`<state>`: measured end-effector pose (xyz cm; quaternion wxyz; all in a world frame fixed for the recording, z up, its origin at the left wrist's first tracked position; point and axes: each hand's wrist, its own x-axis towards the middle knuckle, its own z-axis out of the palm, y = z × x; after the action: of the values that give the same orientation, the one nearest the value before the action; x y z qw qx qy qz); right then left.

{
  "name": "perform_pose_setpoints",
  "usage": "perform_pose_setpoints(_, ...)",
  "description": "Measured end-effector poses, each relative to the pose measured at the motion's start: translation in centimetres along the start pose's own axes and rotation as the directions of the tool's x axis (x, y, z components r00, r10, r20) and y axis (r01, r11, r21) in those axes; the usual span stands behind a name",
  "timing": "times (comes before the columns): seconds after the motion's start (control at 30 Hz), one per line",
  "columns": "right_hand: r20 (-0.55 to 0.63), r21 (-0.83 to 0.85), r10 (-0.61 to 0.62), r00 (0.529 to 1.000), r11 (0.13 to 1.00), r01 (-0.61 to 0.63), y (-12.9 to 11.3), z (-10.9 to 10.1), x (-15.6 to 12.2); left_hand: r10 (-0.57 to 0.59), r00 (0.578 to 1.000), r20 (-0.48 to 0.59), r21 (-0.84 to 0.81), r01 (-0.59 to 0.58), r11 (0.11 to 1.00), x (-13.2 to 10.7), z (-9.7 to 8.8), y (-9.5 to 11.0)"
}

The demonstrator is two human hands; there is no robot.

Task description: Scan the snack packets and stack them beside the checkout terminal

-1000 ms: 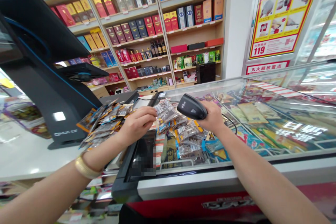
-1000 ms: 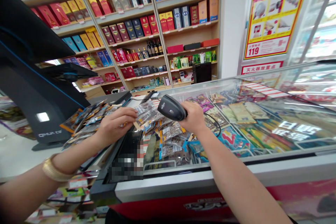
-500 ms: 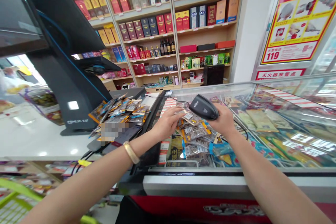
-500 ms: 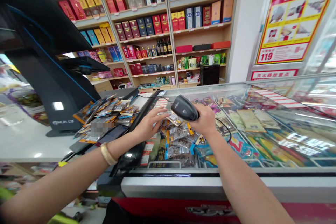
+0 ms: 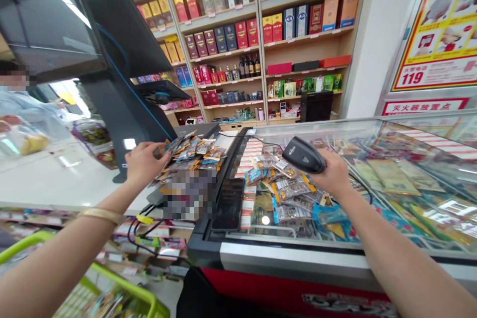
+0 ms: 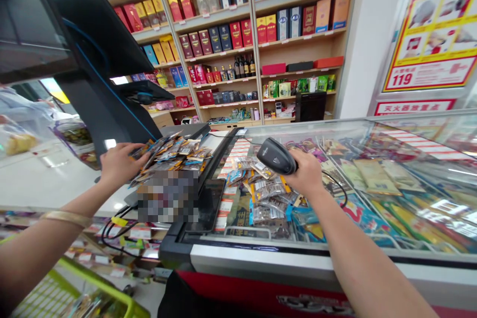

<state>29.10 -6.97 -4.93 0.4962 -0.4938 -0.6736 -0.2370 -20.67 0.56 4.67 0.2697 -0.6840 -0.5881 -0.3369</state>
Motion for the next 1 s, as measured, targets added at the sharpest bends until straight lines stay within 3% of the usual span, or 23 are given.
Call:
perform_pose_setpoints(0.17,-0.006,-0.008,-0.024,1.0,1.0,0.024,0.0,0.1,-0.1,-0.017,0.981,0.194,0.122,-0.007,0.993,0.5,0.3,-2.4)
perform_pose_setpoints(0.3,0.007,-0.019,-0.024,1.0,1.0,0.024,0.2,0.2,-0.1,-0.005,0.971,0.241,0.148,-0.031,0.989,0.7,0.4,-2.7)
perform_pose_setpoints(0.43,0.015,-0.018,-0.016,1.0,1.0,0.016,0.3,0.3,-0.1,-0.004,0.977,0.214,0.108,-0.019,0.994,1.3,-0.1,-2.5)
perform_pose_setpoints(0.73,0.033,0.013,0.009,0.999,1.0,-0.01,-0.1,0.1,0.0,-0.233,0.972,0.025,-0.004,0.233,0.972,3.1,-3.5,0.4)
perform_pose_setpoints(0.83,0.014,0.022,-0.001,1.0,1.0,0.001,-0.3,0.1,0.1,-0.444,0.894,0.052,-0.121,0.447,0.886,3.4,-4.5,2.2)
perform_pose_setpoints(0.9,0.011,0.031,-0.014,1.0,0.999,0.014,-0.5,0.0,0.2,-0.564,0.817,0.12,-0.313,0.57,0.76,3.5,-4.8,3.7)
perform_pose_setpoints(0.93,0.014,0.033,-0.018,1.0,0.999,0.018,-0.5,0.0,0.2,-0.586,0.793,0.169,-0.437,0.593,0.677,3.5,-4.7,4.4)
perform_pose_setpoints(1.0,0.024,0.034,-0.016,1.0,0.999,0.015,-0.6,0.0,0.3,-0.552,0.787,0.275,-0.642,0.578,0.504,3.5,-4.4,5.8)
